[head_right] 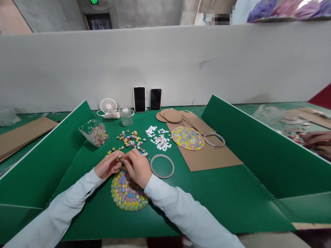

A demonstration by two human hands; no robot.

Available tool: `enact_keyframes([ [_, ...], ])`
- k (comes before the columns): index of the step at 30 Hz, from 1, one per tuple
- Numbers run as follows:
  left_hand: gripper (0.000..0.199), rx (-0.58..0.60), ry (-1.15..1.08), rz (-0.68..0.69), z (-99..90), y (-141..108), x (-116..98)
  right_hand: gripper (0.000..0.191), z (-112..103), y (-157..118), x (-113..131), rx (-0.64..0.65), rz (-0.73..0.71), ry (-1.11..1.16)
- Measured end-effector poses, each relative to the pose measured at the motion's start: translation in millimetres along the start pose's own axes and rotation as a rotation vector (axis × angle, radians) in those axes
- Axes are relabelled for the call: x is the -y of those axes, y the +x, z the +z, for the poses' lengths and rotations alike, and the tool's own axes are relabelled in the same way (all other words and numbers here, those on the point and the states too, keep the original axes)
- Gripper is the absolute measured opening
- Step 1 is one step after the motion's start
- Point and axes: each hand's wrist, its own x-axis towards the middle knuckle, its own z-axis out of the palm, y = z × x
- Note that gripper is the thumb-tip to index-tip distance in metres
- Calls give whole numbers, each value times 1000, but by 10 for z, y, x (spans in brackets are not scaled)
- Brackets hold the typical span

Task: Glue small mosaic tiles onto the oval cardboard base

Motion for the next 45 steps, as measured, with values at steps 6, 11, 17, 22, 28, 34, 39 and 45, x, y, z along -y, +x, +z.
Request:
enact_keyframes([
  [6, 37, 43, 22, -2, 20, -30, 15, 5, 10, -1, -2, 28, 15, -21],
  [11, 34, 80, 80, 3, 28, -38, 22, 4, 17, 0, -5, 14, 45, -15],
  [17, 33, 57, 45, -2, 22, -31, 7, 9, 9, -8, -8, 54, -3, 3],
  [22, 34, 64, 45, -14, 39, -43, 10, 8, 20, -20, 0, 6, 35, -100],
  [28, 31, 61, 24, 8, 38, -35, 33, 9, 31, -29, -7, 3, 4, -276],
  [34, 35, 21, 9, -24, 34, -33, 19, 13, 30, -25, -21, -4, -78, -399],
  [39, 36, 6, 46, -29, 49, -36, 18, 13, 48, -24, -19, -20, -99, -468],
  [45, 38, 0, 176, 34, 58, -33, 40, 10, 42, -3, -19, 25, -121, -549],
])
